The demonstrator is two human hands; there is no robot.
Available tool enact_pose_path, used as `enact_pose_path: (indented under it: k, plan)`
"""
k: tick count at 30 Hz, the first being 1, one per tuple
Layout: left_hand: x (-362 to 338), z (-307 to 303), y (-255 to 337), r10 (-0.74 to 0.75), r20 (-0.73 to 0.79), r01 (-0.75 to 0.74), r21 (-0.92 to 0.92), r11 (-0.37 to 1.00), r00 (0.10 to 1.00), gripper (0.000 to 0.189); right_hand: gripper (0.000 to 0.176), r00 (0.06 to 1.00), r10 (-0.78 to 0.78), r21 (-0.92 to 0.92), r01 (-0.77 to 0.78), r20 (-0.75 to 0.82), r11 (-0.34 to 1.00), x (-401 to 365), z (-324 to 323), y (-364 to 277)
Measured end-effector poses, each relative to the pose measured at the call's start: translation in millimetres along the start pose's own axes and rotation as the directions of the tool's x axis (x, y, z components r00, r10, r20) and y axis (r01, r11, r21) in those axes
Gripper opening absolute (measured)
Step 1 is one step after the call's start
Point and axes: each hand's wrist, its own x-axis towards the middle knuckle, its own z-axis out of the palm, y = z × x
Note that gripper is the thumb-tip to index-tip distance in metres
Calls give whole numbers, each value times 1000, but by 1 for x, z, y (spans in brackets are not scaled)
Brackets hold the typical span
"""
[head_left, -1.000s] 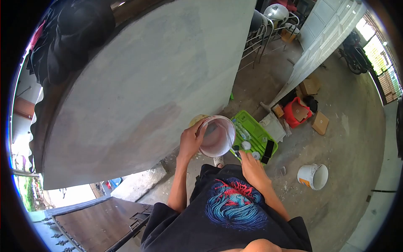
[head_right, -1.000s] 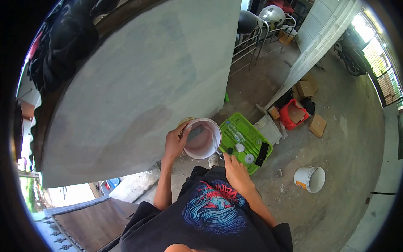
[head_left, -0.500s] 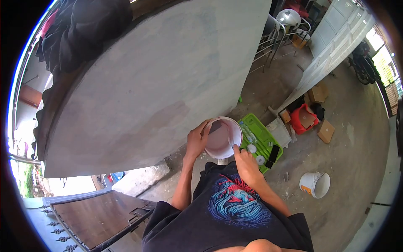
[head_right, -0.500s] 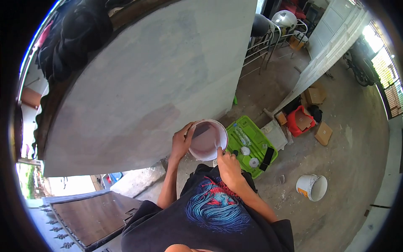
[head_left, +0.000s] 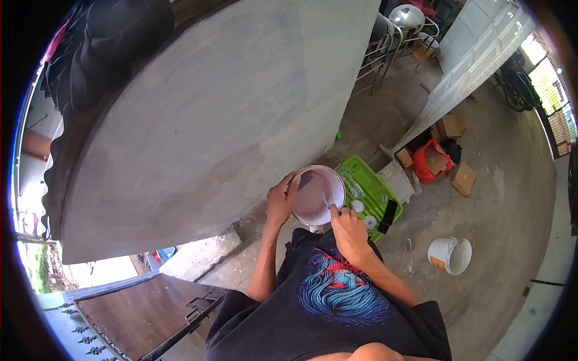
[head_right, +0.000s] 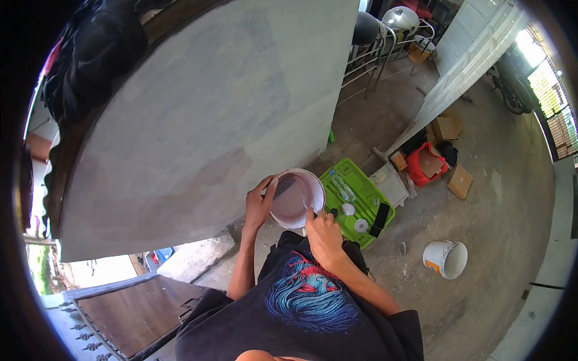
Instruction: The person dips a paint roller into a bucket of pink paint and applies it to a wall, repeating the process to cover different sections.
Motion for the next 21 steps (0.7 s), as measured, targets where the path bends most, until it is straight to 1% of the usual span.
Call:
enact_pose_path:
  k: [2, 4, 5, 8, 10, 13, 17, 19, 21]
  plan:
    - [0, 1, -5, -10, 1, 10, -9, 1000, 1000, 38, 41, 1000, -1, -11, 0, -22, 1000, -1, 0, 1]
    - [2, 3, -12, 42, -43, -42, -13, 999, 998, 39, 41, 999, -12, -28, 11, -51, 1000, -2, 0, 3]
    - [2, 4, -15, 45, -43, -46, -14, 999, 998, 39, 41, 999, -10, -29, 9, -53, 1000, -2, 0, 4]
    - [2, 4, -12, 5, -38, -7, -43, 999, 999, 39, 45, 999, -10, -74, 6, -52, 997, -1, -1, 8]
    - [1, 2, -6, -33, -20, 33, -43, 999, 999, 40, 41, 998, 1, -90, -7, -56, 996, -2, -4, 8]
    - [1, 3, -10, -12, -13, 12, -35, 999, 1000, 40, 38, 999, 6, -105, -10, -32, 994, -3, -13, 9]
    - [0, 5, -11, -7, -14, 6, -32, 999, 1000, 40, 38, 999, 3, -98, -7, -46, 995, -4, -4, 12]
    - [-1, 4, -9, -30, -10, 29, -43, 999, 1000, 40, 39, 1000, 14, -62, -15, -17, 998, -3, -1, 11]
    - [-1, 5, -9, -20, -14, 19, -41, 999, 1000, 39, 38, 1000, 25, -28, -25, -7, 999, -2, 0, 11]
